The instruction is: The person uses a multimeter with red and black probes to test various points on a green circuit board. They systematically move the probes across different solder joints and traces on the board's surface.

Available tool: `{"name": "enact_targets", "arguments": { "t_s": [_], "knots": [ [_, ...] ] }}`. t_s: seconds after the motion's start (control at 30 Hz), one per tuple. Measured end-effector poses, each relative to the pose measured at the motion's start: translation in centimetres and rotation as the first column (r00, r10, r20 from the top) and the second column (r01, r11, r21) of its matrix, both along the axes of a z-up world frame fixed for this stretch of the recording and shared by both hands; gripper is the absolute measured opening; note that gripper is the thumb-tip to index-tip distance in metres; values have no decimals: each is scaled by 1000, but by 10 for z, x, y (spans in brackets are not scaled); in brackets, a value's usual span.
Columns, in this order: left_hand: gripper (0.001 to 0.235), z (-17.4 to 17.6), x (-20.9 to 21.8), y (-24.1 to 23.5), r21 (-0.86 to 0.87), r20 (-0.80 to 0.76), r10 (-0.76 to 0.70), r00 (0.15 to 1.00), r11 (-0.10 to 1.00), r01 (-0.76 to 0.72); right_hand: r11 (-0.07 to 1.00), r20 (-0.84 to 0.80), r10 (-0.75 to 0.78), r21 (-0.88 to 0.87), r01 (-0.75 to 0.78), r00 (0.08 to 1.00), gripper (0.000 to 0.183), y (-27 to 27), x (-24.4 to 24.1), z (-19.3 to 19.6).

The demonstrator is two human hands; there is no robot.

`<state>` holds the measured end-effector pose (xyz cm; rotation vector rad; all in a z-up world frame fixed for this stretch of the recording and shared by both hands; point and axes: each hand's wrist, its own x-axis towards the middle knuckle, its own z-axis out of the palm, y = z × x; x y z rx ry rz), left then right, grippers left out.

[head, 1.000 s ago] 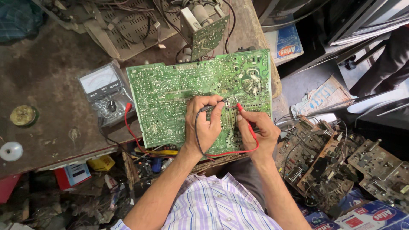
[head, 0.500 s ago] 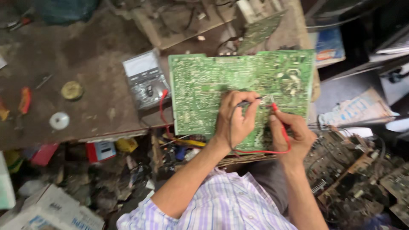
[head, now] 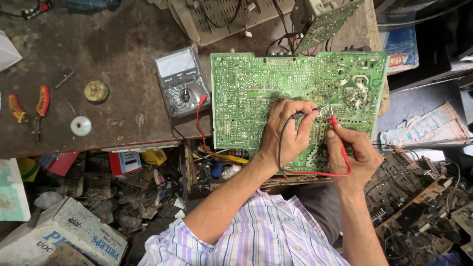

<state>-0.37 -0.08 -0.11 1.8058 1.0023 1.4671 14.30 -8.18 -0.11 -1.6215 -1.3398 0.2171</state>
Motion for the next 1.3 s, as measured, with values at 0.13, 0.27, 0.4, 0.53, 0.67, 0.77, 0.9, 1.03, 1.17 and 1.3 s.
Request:
{"name": "enact_targets", "arguments": {
  "t_s": [0.13, 0.27, 0.4, 0.53, 0.67, 0.77, 0.9, 1.03, 1.17, 1.3],
  "knots": [
    [21, 0, 0, 1, 13, 8, 3, 1000, 1000, -3, 1000, 3, -6, 6, 6, 1000, 11, 0, -2, 1],
    [18, 1, 2, 1, 59, 9, 26, 1000, 998, -27, 999, 19, 0, 39, -1, 1000, 10, 3, -2, -1],
    [17, 6, 5, 2, 8, 4, 17, 1000, 1000, -17, 999, -108, -33, -4, 33, 994, 9, 3, 0, -2],
    [22, 6, 8, 17, 37, -39, 19, 999, 999, -18, 997, -288, -79, 0, 83, 954, 10, -5, 0, -6],
    [16, 3, 9, 32, 109, -114, 27, 993, 994, -15, 997, -192, -20, 64, 33, 981, 10, -12, -3, -8],
    [35, -2, 6, 34, -34, -74, -122, 990, 992, 120, 998, -246, 9, 60, 6, 969, 11, -11, -5, -9],
    [29, -7, 6, 35, -4, -113, -112, 987, 994, 112, 999, -283, 18, 43, -6, 959, 11, -10, -6, -9],
    [21, -6, 8, 37, 68, -144, -68, 987, 995, 78, 999, -250, -3, 32, 11, 968, 10, -10, -7, -7],
    [19, -5, 9, 38, 59, -148, -92, 985, 993, 101, 999, -231, -25, 36, 35, 973, 9, -9, -5, -6],
    [22, -2, 10, 40, 36, -159, -101, 982, 994, 108, 999, -234, -25, 38, 35, 972, 9, -1, -4, -6]
  ]
}}
